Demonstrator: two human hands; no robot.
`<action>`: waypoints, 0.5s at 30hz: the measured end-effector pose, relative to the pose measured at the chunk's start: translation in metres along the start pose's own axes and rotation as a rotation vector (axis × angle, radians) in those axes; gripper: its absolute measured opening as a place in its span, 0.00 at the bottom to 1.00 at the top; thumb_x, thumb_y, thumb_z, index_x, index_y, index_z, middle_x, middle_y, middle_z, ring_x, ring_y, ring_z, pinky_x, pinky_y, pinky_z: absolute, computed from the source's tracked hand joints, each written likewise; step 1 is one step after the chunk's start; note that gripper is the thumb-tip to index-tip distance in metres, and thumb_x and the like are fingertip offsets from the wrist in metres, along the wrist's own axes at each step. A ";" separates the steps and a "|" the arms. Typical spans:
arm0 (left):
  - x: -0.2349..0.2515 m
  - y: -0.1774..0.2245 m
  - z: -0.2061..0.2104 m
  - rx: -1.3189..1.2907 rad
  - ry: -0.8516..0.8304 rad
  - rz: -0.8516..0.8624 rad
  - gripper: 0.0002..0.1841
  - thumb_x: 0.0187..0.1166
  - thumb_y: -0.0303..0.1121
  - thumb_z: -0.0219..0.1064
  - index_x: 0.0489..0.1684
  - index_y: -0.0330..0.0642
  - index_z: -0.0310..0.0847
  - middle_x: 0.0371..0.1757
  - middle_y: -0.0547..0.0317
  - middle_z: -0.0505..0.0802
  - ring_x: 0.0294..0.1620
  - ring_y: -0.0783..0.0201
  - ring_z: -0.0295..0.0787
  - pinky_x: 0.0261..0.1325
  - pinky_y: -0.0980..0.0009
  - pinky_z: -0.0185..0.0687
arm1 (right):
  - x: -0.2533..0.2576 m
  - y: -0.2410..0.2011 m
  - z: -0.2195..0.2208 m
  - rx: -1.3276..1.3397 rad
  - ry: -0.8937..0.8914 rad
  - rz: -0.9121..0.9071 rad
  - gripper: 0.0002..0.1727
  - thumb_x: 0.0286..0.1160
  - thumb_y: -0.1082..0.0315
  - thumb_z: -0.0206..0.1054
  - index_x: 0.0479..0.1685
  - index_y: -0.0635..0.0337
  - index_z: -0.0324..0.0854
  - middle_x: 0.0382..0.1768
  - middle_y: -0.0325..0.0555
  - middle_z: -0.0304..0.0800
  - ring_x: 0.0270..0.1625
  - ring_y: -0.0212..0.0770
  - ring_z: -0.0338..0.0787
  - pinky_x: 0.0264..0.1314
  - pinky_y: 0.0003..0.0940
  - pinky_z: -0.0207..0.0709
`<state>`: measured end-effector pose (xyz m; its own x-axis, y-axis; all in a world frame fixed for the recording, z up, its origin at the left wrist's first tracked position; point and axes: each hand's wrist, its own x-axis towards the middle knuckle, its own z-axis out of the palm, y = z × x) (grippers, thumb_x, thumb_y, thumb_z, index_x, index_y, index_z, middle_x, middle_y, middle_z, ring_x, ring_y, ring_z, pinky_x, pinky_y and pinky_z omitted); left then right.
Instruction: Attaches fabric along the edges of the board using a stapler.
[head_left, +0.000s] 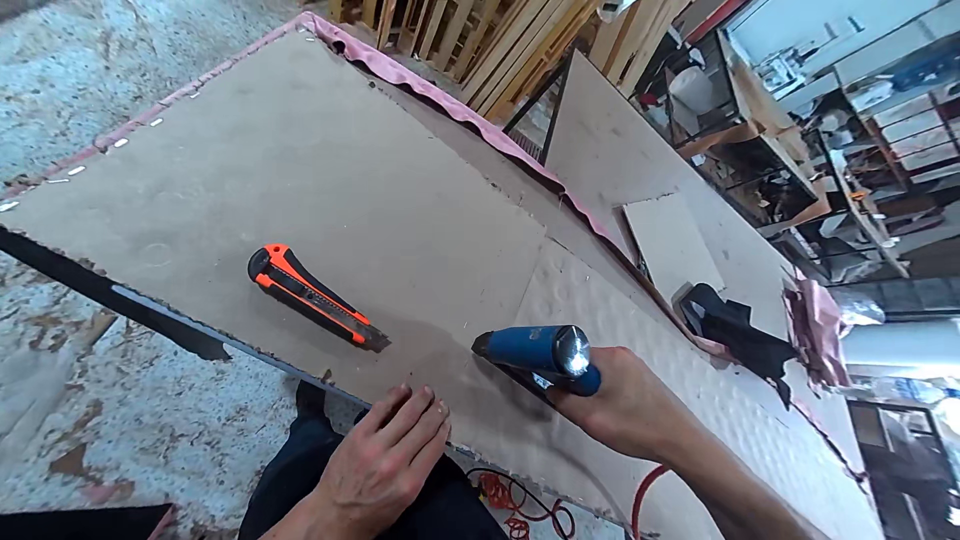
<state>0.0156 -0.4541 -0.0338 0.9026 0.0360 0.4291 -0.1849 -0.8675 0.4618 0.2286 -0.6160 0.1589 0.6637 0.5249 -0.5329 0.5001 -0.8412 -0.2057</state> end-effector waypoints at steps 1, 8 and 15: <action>-0.003 -0.001 0.000 -0.007 0.010 0.006 0.15 0.84 0.26 0.59 0.61 0.48 0.87 0.68 0.62 0.92 0.74 0.56 0.84 0.77 0.55 0.77 | 0.002 -0.003 -0.003 0.000 -0.002 0.003 0.13 0.68 0.48 0.71 0.32 0.46 0.89 0.27 0.32 0.89 0.34 0.31 0.88 0.39 0.40 0.82; -0.010 -0.005 0.004 -0.064 0.030 -0.010 0.15 0.82 0.26 0.61 0.61 0.50 0.87 0.69 0.65 0.91 0.75 0.57 0.84 0.78 0.56 0.76 | 0.021 -0.009 -0.009 -0.054 -0.041 0.030 0.10 0.67 0.52 0.71 0.27 0.46 0.88 0.25 0.33 0.87 0.31 0.34 0.88 0.36 0.44 0.80; -0.020 -0.004 0.006 -0.113 0.067 -0.014 0.17 0.82 0.27 0.62 0.65 0.52 0.86 0.73 0.67 0.89 0.80 0.61 0.78 0.85 0.58 0.68 | 0.022 0.003 -0.036 0.039 0.066 -0.015 0.08 0.63 0.52 0.75 0.27 0.43 0.87 0.22 0.29 0.87 0.28 0.30 0.87 0.31 0.37 0.81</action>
<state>0.0003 -0.4542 -0.0492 0.8783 0.0840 0.4707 -0.2182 -0.8054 0.5510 0.2647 -0.6025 0.1766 0.6923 0.5435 -0.4747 0.4889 -0.8371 -0.2454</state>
